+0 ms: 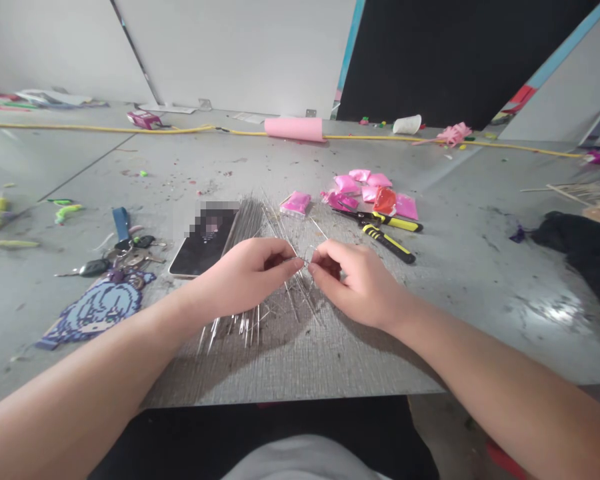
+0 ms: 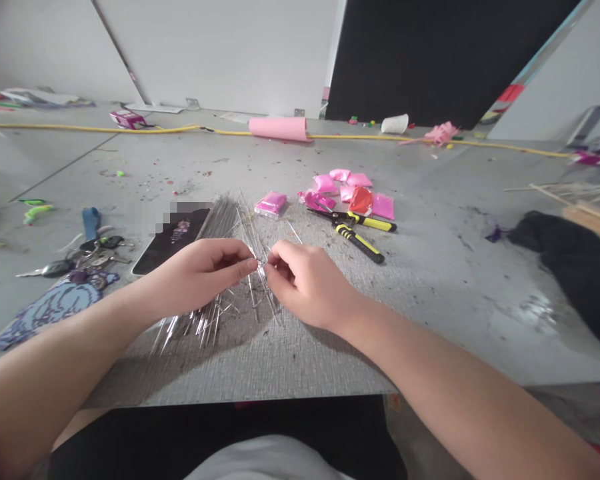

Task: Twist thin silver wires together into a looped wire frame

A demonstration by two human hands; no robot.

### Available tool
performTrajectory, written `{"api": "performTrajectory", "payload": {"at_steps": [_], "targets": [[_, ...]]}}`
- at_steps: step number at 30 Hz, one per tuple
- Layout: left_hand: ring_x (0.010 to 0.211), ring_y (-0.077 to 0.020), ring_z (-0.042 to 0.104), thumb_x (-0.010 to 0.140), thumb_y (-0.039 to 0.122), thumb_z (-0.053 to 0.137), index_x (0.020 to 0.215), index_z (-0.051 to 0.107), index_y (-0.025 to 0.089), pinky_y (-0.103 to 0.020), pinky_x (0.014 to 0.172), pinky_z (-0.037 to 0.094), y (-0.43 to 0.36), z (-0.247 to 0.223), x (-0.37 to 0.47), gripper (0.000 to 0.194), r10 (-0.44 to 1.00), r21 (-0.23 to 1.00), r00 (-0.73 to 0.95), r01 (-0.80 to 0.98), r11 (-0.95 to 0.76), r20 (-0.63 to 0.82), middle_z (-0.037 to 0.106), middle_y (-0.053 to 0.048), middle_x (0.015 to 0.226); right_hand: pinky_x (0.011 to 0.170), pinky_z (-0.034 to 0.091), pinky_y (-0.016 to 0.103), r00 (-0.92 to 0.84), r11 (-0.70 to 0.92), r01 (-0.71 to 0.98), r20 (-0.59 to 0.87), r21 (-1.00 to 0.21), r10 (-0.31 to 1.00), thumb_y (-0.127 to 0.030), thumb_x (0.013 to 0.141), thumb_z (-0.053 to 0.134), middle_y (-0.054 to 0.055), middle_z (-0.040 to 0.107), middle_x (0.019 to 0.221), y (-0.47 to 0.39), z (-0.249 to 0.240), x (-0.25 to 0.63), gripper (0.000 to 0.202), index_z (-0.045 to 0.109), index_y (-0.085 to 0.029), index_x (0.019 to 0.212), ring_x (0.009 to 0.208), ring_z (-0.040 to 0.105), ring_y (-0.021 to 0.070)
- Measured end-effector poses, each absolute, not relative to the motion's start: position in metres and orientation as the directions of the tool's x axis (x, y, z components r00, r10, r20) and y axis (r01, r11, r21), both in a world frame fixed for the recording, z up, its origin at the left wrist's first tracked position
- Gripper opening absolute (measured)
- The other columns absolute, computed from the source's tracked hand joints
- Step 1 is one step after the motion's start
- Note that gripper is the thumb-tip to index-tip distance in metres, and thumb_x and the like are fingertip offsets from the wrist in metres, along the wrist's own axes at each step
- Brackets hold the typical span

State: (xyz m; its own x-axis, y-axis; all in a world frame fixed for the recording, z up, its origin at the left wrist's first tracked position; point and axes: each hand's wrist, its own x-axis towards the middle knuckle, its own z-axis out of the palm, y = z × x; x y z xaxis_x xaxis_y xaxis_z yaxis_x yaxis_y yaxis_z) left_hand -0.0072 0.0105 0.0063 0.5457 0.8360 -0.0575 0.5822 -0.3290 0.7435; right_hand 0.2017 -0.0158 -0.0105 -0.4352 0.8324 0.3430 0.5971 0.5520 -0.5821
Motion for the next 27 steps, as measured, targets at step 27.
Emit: {"api": "performTrajectory", "payload": {"at_steps": [27], "targets": [[0.054, -0.0103, 0.038, 0.095, 0.044, 0.048, 0.078, 0.055, 0.020, -0.023, 0.047, 0.030, 0.0110, 0.0100, -0.0075, 0.031, 0.842, 0.705, 0.538, 0.612, -0.359, -0.038, 0.041, 0.004, 0.061, 0.058, 0.038, 0.024, -0.440, 0.559, 0.593, 0.349, -0.579, 0.827, -0.024, 0.093, 0.054, -0.003, 0.056, 0.067, -0.0183, -0.0094, 0.2021, 0.011, 0.054, -0.018, 0.083, 0.058, 0.051, 0.0100]]}}
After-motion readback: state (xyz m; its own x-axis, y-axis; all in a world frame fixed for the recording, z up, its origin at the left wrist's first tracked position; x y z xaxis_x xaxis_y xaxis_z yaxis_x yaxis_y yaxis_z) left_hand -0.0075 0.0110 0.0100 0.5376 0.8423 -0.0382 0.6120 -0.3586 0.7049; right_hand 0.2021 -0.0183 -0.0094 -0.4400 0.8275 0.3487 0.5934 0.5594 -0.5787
